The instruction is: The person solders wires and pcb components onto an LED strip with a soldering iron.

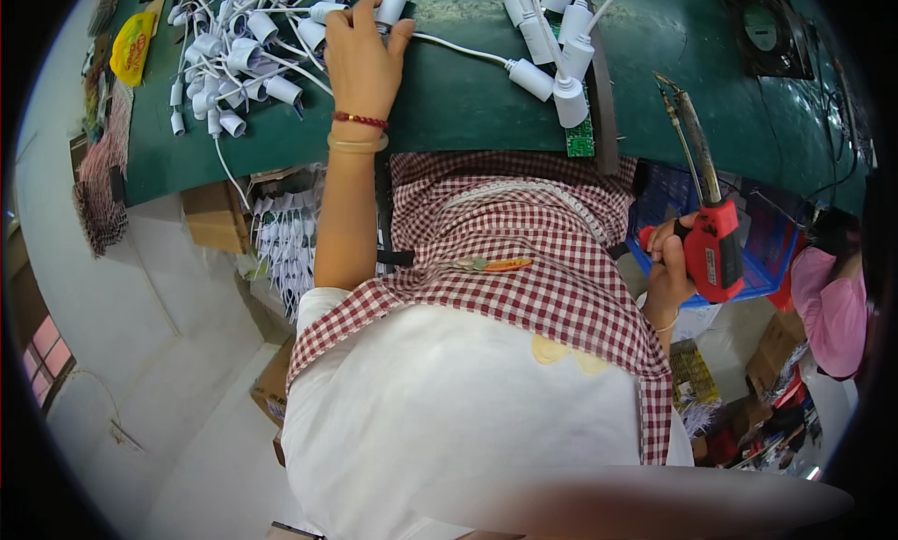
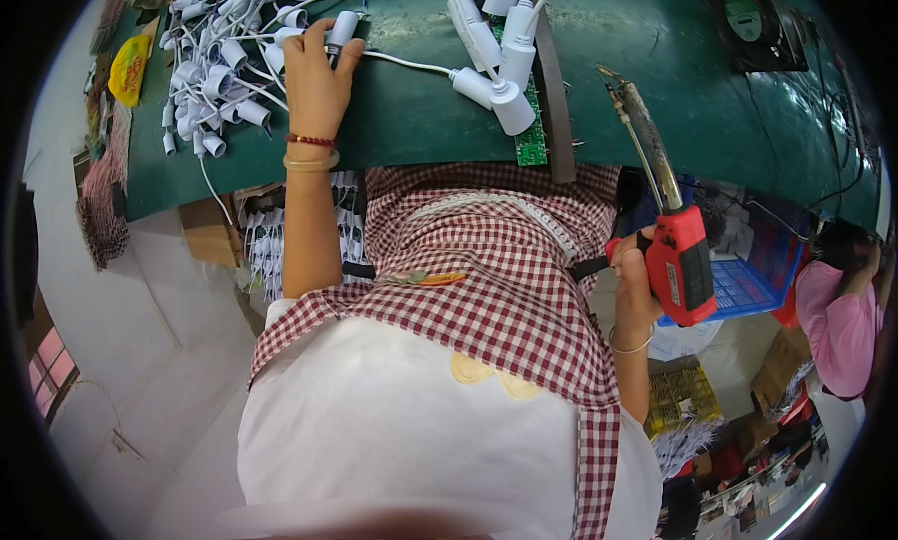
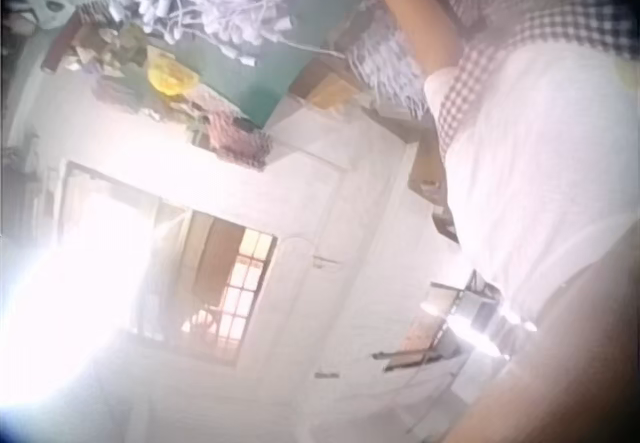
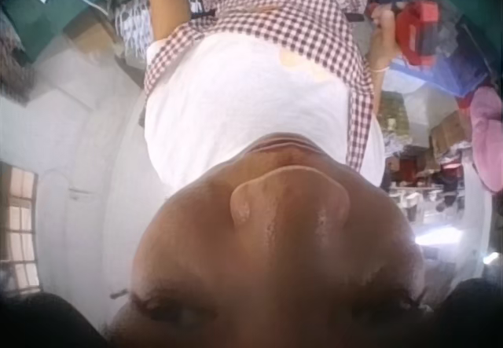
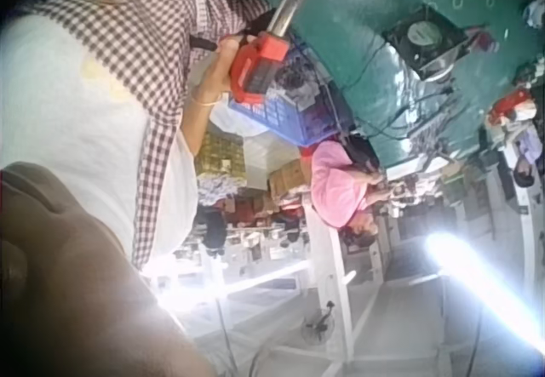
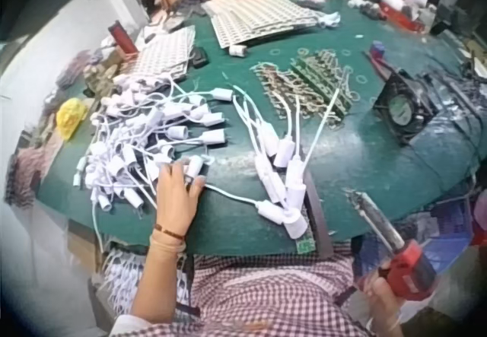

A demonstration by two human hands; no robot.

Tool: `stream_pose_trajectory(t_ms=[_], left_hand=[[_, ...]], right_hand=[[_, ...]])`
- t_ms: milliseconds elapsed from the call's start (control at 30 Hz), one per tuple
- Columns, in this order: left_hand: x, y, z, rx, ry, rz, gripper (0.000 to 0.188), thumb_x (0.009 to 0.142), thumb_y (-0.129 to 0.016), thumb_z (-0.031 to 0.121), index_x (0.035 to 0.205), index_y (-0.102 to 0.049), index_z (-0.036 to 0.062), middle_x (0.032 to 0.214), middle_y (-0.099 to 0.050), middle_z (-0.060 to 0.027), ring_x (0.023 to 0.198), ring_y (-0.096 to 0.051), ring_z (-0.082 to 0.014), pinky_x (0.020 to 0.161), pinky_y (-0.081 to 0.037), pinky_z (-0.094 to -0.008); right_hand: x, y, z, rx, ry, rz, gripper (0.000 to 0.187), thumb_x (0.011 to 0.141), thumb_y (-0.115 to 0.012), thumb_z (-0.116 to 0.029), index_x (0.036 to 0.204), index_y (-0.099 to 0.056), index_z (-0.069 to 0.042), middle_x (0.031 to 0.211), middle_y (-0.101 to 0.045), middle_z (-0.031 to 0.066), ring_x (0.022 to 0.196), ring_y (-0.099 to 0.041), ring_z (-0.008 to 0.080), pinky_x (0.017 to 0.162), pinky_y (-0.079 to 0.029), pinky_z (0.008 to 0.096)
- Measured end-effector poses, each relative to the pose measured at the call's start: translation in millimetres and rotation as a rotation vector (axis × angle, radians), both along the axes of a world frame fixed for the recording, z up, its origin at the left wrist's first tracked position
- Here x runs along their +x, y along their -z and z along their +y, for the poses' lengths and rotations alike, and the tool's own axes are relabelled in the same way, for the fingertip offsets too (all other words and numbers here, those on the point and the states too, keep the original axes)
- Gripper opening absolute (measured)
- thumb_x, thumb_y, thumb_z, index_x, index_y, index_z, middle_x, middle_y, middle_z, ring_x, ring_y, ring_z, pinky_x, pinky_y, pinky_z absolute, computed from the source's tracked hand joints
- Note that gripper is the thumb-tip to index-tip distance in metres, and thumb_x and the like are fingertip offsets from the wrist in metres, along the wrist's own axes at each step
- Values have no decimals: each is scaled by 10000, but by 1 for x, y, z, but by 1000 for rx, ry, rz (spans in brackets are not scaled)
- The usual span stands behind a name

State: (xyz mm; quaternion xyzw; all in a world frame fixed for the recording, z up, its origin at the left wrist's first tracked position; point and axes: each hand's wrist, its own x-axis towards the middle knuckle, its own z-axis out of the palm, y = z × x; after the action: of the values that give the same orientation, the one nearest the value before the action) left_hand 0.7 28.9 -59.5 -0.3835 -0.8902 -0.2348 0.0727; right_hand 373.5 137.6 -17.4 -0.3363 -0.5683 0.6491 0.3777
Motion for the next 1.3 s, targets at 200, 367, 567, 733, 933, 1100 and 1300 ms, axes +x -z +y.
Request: stream_pose_trajectory(t_ms=[200,367,567,733,933,1100,1300], left_hand=[[13,-32,-3,207,180,-298,265,880,-581,153,1118,-554,37,1011,-579,-174,844,-569,-330,734,-451,-425],[49,-81,-8,335,101,-343,239,907,-538,124,1117,-532,10,988,-566,-156,833,-542,-300,751,-441,-395],[37,-85,-5,256,234,283,244,932,-463,105,1138,-553,8,956,-635,-95,820,-586,-135,720,-460,-261],[74,-101,2,260,244,-418,158,829,-605,125,950,-630,27,701,-604,-113,540,-556,-181,523,-458,-279],[122,-86,21,238,319,-597,127,762,-651,144,839,-649,43,599,-587,-131,496,-594,-246,489,-463,-313],[143,-81,26,234,409,-579,110,745,-665,158,753,-623,57,627,-607,-140,538,-613,-303,479,-472,-344],[144,-83,22,167,561,-705,113,754,-658,108,834,-654,28,646,-618,-104,537,-592,-139,520,-456,-259]], right_hand=[[-2,-5,-2,33,35,33,270,884,-556,-70,1119,-445,2,640,-466,56,545,-414,111,554,-380,267],[-26,-21,0,-4,47,178,324,868,-528,-5,1176,-429,20,669,-491,62,574,-451,123,559,-409,265],[-46,-30,1,5,-47,165,294,910,-520,-73,1186,-434,-16,717,-498,72,584,-430,124,565,-399,280],[-56,-37,-8,-54,-32,90,290,898,-506,-11,1176,-423,-11,794,-541,104,643,-473,139,615,-446,297],[-81,-48,-9,-35,-149,-60,365,889,-539,16,1230,-412,-7,1019,-580,145,897,-593,204,818,-502,343],[-84,-27,-12,99,-141,-116,371,816,-705,-42,1143,-534,-5,982,-626,65,859,-620,138,775,-519,289],[-79,-33,-10,345,-35,-345,175,789,-718,-46,944,-637,-31,876,-618,58,728,-595,146,642,-487,289]])
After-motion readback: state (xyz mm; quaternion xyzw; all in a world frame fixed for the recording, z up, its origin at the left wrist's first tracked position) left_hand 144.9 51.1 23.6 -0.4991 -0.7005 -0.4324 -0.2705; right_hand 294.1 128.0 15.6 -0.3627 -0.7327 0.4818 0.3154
